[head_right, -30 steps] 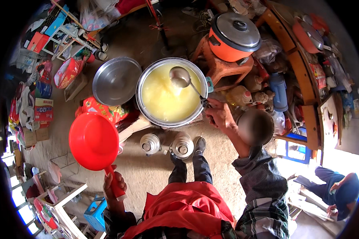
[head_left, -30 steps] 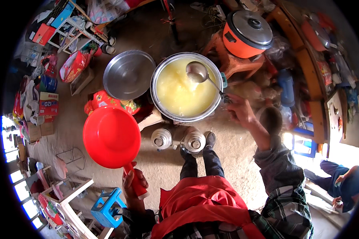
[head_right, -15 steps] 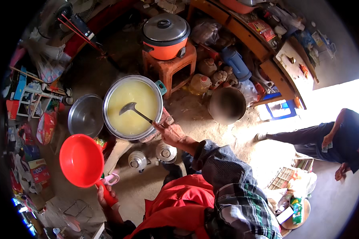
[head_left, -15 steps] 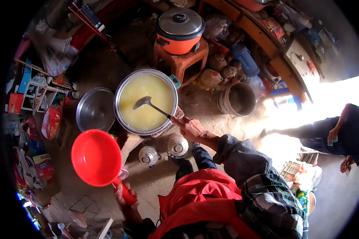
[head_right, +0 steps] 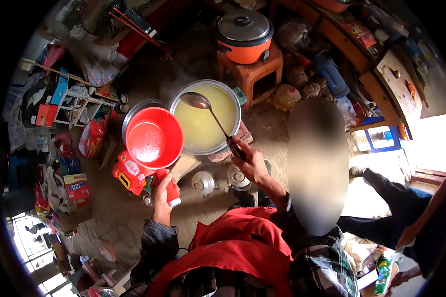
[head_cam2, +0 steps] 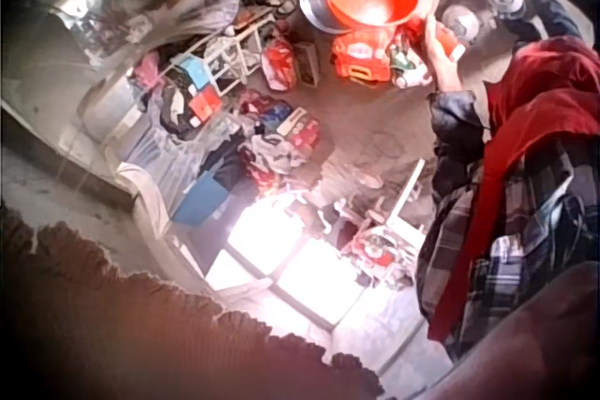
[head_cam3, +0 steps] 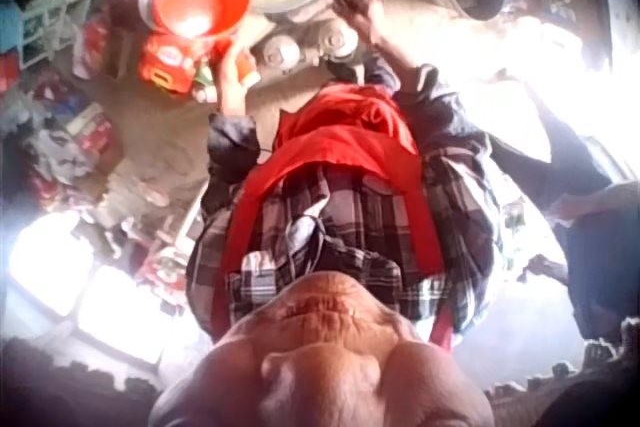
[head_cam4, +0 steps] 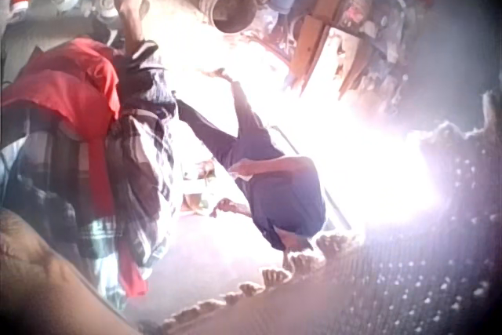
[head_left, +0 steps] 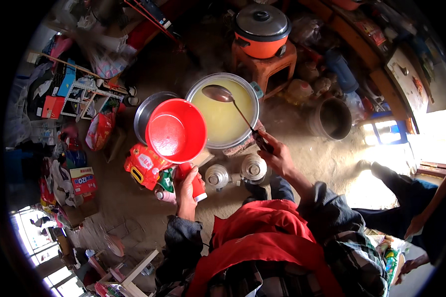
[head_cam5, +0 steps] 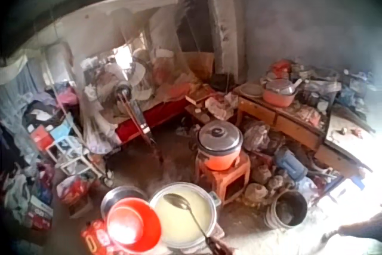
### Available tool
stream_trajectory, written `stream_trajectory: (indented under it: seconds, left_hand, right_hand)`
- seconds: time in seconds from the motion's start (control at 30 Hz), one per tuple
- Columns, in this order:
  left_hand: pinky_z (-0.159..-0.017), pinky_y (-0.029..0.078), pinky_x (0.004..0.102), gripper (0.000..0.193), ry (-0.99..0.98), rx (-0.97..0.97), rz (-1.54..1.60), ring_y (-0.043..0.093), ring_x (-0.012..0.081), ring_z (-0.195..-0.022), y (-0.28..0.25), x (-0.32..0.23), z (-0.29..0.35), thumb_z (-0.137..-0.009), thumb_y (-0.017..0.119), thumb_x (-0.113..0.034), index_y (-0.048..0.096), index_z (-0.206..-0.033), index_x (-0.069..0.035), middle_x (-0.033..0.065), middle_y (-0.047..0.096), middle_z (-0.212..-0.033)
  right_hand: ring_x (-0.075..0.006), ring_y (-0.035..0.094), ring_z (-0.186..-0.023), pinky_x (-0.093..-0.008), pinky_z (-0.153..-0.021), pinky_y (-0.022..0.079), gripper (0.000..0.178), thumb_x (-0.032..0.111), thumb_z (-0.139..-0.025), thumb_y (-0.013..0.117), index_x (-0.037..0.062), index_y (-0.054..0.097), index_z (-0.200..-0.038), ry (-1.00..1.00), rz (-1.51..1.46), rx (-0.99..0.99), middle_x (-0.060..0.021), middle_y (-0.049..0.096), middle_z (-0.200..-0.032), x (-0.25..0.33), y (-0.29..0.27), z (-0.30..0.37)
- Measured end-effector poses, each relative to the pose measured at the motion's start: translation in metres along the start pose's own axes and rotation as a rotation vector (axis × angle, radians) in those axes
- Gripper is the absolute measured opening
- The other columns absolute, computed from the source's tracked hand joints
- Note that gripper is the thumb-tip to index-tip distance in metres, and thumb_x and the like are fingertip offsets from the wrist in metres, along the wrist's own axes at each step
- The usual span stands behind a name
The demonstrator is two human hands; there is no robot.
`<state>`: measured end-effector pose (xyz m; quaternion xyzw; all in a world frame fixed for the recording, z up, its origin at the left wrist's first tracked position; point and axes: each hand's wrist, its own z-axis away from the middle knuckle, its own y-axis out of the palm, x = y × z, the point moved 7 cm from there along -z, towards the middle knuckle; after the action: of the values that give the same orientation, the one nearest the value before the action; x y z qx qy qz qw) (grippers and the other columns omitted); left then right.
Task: The person pours a yellow liquid from a red ladle into a large metal pot and stirs it. They then move to an outdoor gas stove and stir-fry chopped cabbage in a black pan, adding more cabbage from a basket. The person uses a ladle and a spatula to manage the cooking process.
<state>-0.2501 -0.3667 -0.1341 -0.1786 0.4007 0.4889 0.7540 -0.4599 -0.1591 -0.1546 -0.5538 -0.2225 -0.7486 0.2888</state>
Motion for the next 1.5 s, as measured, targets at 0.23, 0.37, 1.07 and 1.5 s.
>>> stream_trajectory:
  seconds: [0.23,0.37,1.07,1.5]
  left_hand:
    - [-0.040,0.043,0.0257,0.036,0.117,-0.065,-0.272,0.051,0.0132,-0.045,0.025,-0.019,-0.021,-0.074,0.069,-0.015,0.048,-0.103,-0.010,0.0027,0.052,-0.066]
    - [-0.041,0.042,0.0272,0.039,0.275,-0.003,-0.401,0.050,0.0122,-0.047,0.048,-0.023,-0.037,-0.075,0.069,-0.016,0.047,-0.106,-0.008,0.0024,0.054,-0.069]
    - [-0.051,0.047,0.0352,0.052,-0.640,0.537,-0.164,0.053,0.0185,-0.058,0.208,0.097,0.105,-0.086,0.044,-0.057,0.038,-0.124,-0.023,0.0075,0.051,-0.074]
    - [-0.048,0.049,0.0360,0.030,-1.237,0.888,-0.543,0.058,0.0223,-0.056,0.438,0.235,0.184,-0.089,0.050,-0.034,0.051,-0.106,-0.010,0.0122,0.059,-0.075]
  right_hand:
    - [-0.0062,0.041,-0.059,-0.0210,-0.054,0.036,0.061,0.001,-0.076,0.058,0.0114,0.040,-0.134,0.134,-0.201,-0.155,0.0028,0.046,-0.069,0.028,-0.021,0.050]
    - [-0.0075,0.042,-0.048,-0.0230,-0.043,0.033,0.059,0.002,-0.078,0.058,0.0121,0.041,-0.134,0.123,-0.379,-0.175,-0.0005,0.048,-0.067,0.035,-0.043,0.065]
    - [-0.0065,0.037,-0.049,-0.0167,-0.037,0.027,0.056,-0.001,-0.081,0.054,0.0124,0.035,-0.132,0.272,-1.169,0.035,-0.0030,0.045,-0.078,-0.030,-0.242,0.197]
    - [-0.0054,0.036,-0.045,-0.0175,-0.036,0.028,0.048,0.002,-0.081,0.058,0.0124,0.038,-0.124,0.064,-1.338,-0.762,-0.0067,0.052,-0.076,-0.067,-0.362,0.408]
